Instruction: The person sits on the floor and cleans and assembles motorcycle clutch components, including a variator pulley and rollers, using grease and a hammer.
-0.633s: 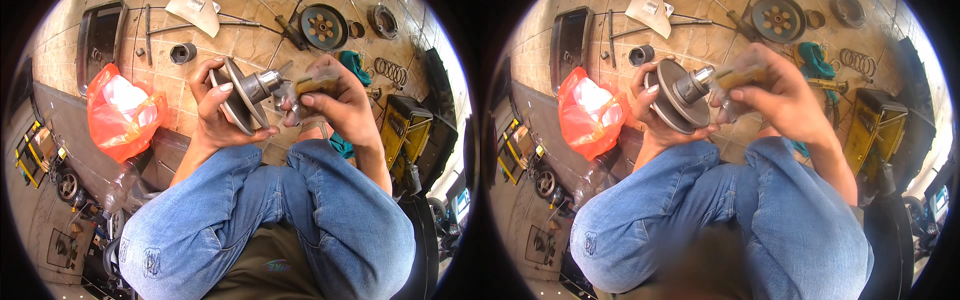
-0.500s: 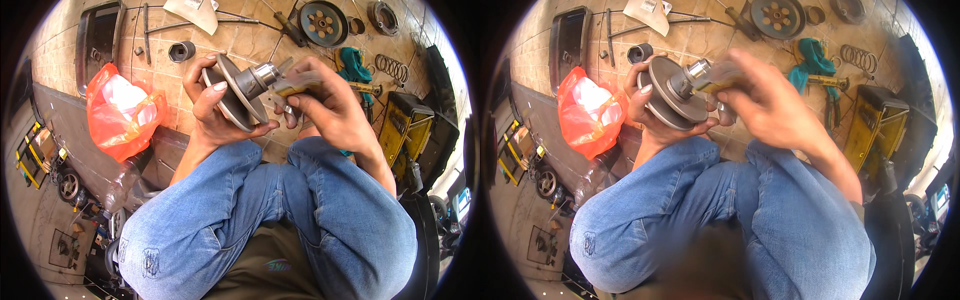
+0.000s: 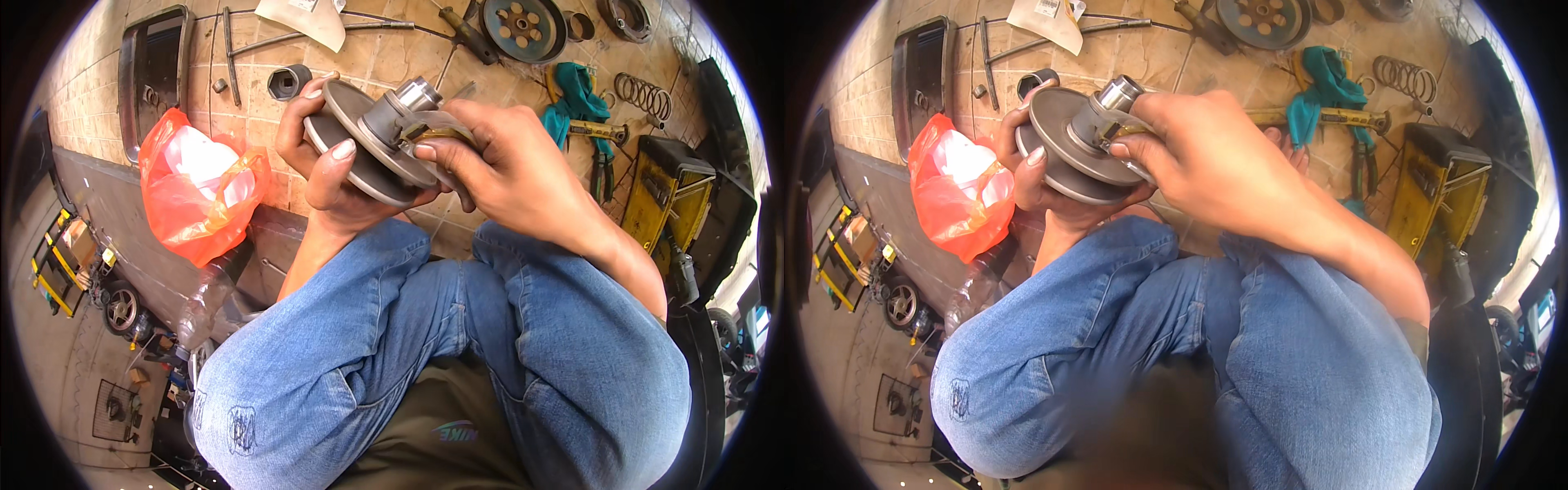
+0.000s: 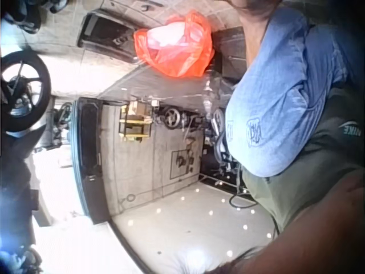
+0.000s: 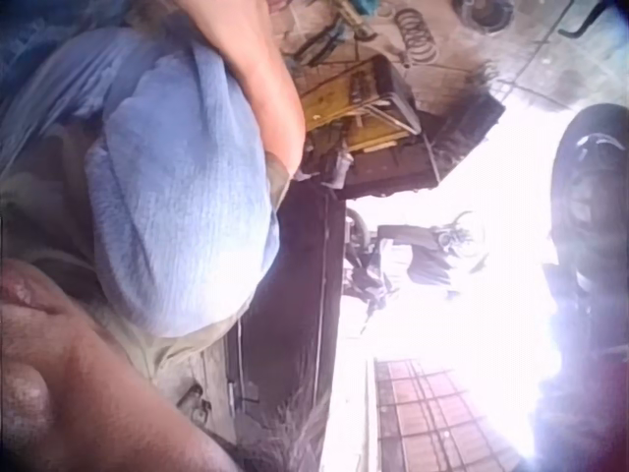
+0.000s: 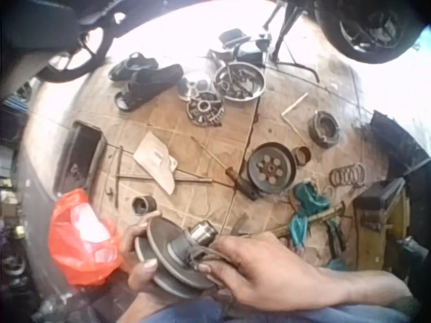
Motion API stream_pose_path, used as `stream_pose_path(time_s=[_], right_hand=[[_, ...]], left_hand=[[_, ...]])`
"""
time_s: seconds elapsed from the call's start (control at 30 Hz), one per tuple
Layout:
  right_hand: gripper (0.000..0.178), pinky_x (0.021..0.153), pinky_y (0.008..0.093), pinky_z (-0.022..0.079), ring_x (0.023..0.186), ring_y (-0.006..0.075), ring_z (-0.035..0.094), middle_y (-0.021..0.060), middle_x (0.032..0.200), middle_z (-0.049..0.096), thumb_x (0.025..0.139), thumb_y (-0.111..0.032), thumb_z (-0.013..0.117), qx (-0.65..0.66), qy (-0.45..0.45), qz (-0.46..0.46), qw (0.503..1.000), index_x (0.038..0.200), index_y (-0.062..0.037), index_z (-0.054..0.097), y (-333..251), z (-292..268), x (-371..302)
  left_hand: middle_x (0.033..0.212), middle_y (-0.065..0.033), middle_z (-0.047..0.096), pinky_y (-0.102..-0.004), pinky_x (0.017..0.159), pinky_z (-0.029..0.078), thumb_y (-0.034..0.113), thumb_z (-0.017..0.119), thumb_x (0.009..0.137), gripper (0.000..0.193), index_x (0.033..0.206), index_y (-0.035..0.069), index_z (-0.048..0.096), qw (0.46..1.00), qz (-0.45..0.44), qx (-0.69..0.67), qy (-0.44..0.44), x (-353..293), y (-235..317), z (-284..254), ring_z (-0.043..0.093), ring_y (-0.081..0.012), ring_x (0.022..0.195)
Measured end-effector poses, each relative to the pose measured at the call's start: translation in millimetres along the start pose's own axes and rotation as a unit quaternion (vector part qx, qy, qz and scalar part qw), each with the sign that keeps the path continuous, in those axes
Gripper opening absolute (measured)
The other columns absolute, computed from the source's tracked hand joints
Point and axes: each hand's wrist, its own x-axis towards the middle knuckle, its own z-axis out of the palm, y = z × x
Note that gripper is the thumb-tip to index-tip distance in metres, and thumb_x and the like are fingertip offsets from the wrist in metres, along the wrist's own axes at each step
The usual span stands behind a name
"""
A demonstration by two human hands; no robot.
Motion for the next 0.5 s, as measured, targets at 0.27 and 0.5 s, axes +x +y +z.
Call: stream_pose_path(time_s=[0.27, 0.5], right_hand=[[0.019, 0.065, 0.0506, 0.054, 0.076, 0.0463, 0.068, 0.0295, 0.077, 0.065, 0.092, -0.014, 0.068, -0.025, 0.024, -0.045, 0.998, 0.096, 0.0054, 0.069, 4.7, 4.7, 1.6], [0.019, 0.064, 0.0515, 0.052, 0.073, 0.0472, 0.066, 0.0292, 0.075, 0.064, 0.093, -0.014, 0.068, -0.033, 0.024, -0.043, 0.998, 0.093, 0.0051, 0.069, 4.7, 4.5, 1.0]], left_hand=[[0.143, -0.0244, 0.032, -0.0613, 0.102, 0.048, 0.063, 0.086, 0.073, 0.092, 0.139, 0.029, 0.033, 0.999, 0.008, 0.015, -0.040, 9.0, 3.4, -0.9, 0.044, -0.0430, 0.130], [0.142, -0.0218, 0.033, -0.0610, 0.103, 0.048, 0.057, 0.090, 0.071, 0.090, 0.137, 0.030, 0.035, 1.000, 0.011, 0.009, -0.011, 7.4, 4.2, 6.5, 0.045, -0.0433, 0.130]])
